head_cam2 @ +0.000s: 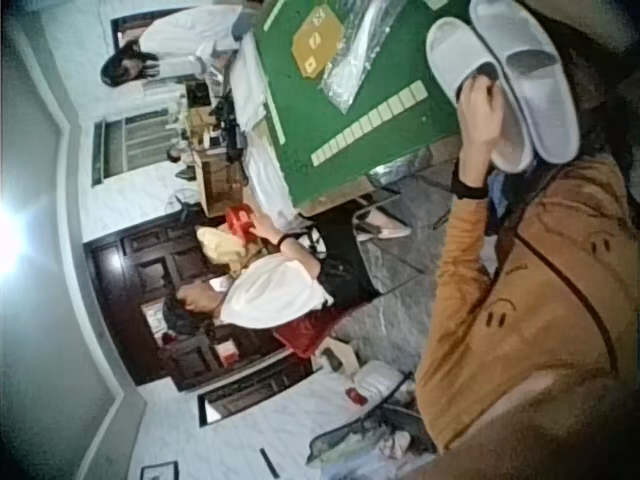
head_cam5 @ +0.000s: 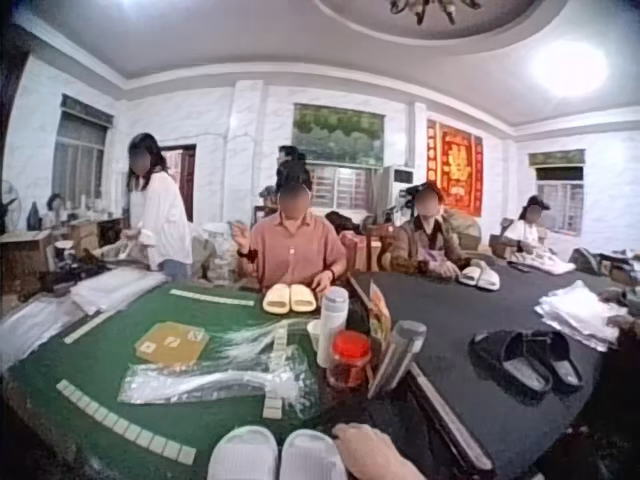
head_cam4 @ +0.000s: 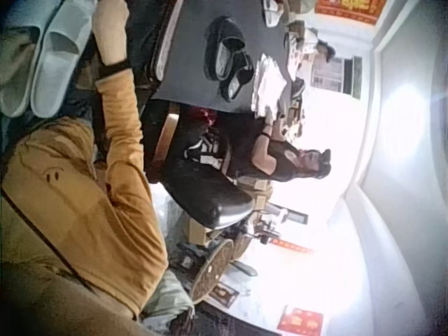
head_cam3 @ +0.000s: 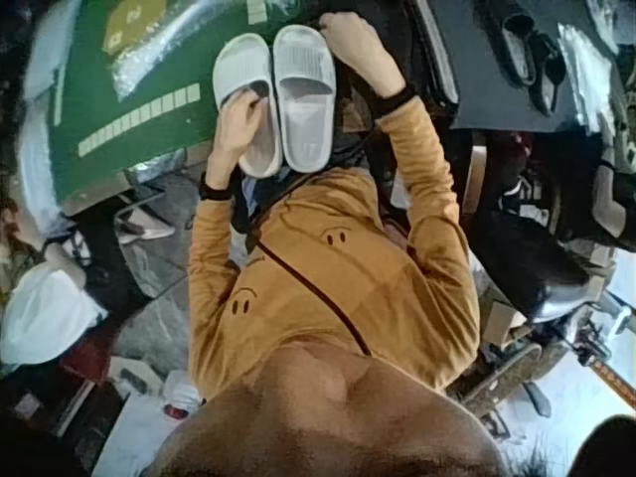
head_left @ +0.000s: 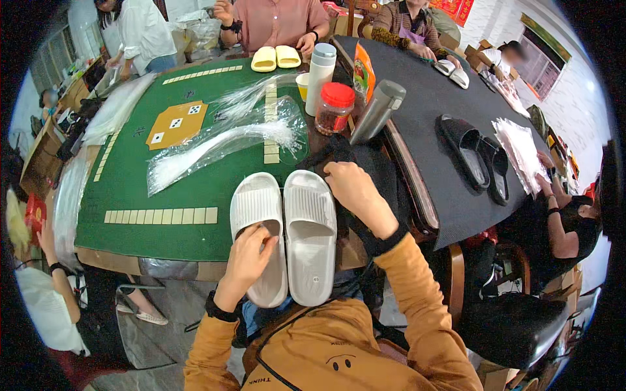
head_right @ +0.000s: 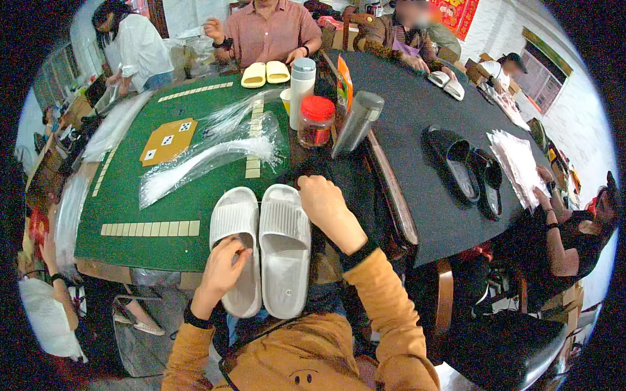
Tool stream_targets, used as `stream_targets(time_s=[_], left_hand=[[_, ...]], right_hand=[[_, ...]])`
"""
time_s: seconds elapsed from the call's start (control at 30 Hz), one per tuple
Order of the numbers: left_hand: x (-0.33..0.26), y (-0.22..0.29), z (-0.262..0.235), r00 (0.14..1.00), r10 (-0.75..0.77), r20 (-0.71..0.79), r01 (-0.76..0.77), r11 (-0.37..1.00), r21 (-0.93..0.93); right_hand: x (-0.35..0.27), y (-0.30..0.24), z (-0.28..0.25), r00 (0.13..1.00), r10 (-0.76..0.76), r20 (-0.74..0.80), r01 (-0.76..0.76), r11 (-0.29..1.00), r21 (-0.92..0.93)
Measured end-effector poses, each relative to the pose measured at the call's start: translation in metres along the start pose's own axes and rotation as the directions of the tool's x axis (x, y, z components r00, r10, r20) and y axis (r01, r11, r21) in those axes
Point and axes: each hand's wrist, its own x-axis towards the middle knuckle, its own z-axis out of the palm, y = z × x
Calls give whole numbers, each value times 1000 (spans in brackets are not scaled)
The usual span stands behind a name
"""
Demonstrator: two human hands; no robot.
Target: Assembling and packaging plastic sandals at a work table with other workers.
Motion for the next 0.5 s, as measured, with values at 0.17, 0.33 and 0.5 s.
stream_targets(time_s=[0.17,0.33,0.5], left_hand=[[0,-5,5,998,38,-49,-37,999,11],[6,-5,8,1000,20,-4,-20,1000,8],[10,-4,8,999,34,-9,-34,999,-5]], right_hand=[[26,-2,36,1000,-13,25,19,969,-248],[30,21,65,989,-144,-37,123,933,-337],[27,21,69,996,-76,-41,61,953,-296]])
